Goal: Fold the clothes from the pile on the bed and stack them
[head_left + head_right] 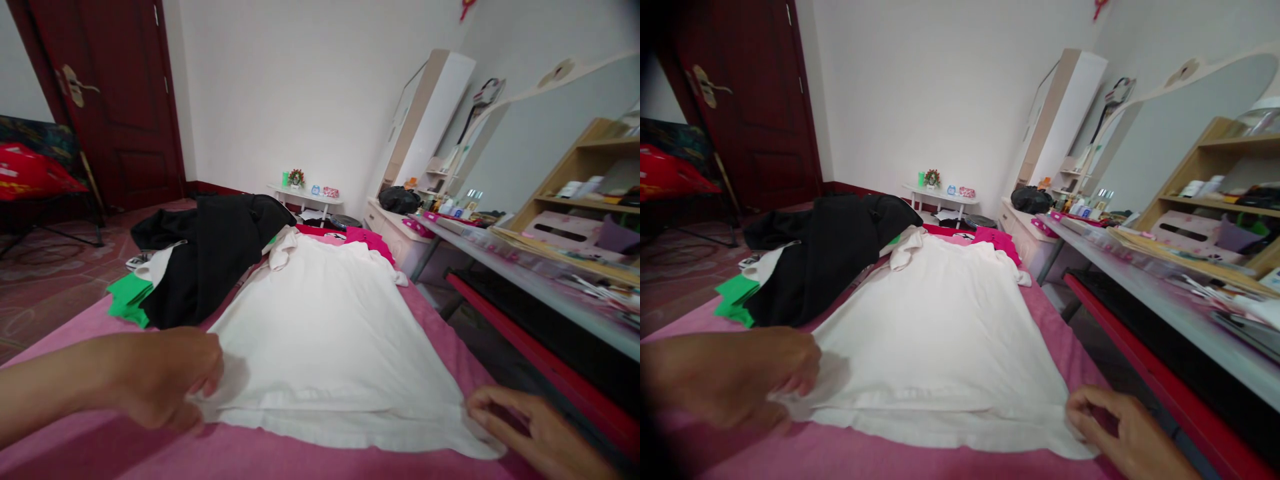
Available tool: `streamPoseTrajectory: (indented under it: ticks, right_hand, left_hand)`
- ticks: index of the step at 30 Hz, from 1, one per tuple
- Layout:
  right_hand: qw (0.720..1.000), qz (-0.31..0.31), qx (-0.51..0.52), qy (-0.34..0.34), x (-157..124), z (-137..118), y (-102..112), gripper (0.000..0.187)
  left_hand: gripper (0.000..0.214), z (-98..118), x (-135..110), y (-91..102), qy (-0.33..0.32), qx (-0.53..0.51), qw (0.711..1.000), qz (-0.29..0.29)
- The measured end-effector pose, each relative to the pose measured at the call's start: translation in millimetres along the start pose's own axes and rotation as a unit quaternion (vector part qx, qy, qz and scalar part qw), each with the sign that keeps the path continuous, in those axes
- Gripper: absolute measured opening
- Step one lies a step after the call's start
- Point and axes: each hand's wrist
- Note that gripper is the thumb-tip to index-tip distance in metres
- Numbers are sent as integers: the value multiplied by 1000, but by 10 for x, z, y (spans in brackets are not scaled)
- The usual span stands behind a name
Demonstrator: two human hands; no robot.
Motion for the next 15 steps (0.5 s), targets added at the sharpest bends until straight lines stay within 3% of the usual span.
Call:
streamPoseTrajectory:
  ticks: [2,3,5,9,12,15]
  right_hand:
    - [999,38,22,14,246,-196,46,32]
    - [998,54,33,29,414,-314,35,35]
    - [995,53,54,64,813,-580,-74,41]
    - [984,-23,119,128,1624,-1013,-576,72]
    - [987,-27,103,124,2046,-917,-944,81]
    - [995,-28,-42,90,2307,-418,-1030,74]
  left_hand:
    - [29,116,285,185,-94,16,994,-57]
    - [28,177,490,261,-133,21,989,-56]
    - [30,289,994,339,-177,33,984,1]
    - [50,369,2041,192,-75,52,980,178]
    - [63,258,2522,-62,-24,45,977,206]
    - [65,94,2704,-301,2,44,977,209]
Point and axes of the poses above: each hand's wrist, its own x-axis towards the middle knuckle, its own y-axis out of the back of the hand, z = x × y, and after that the axes turned 2 degrees about x, right-handed
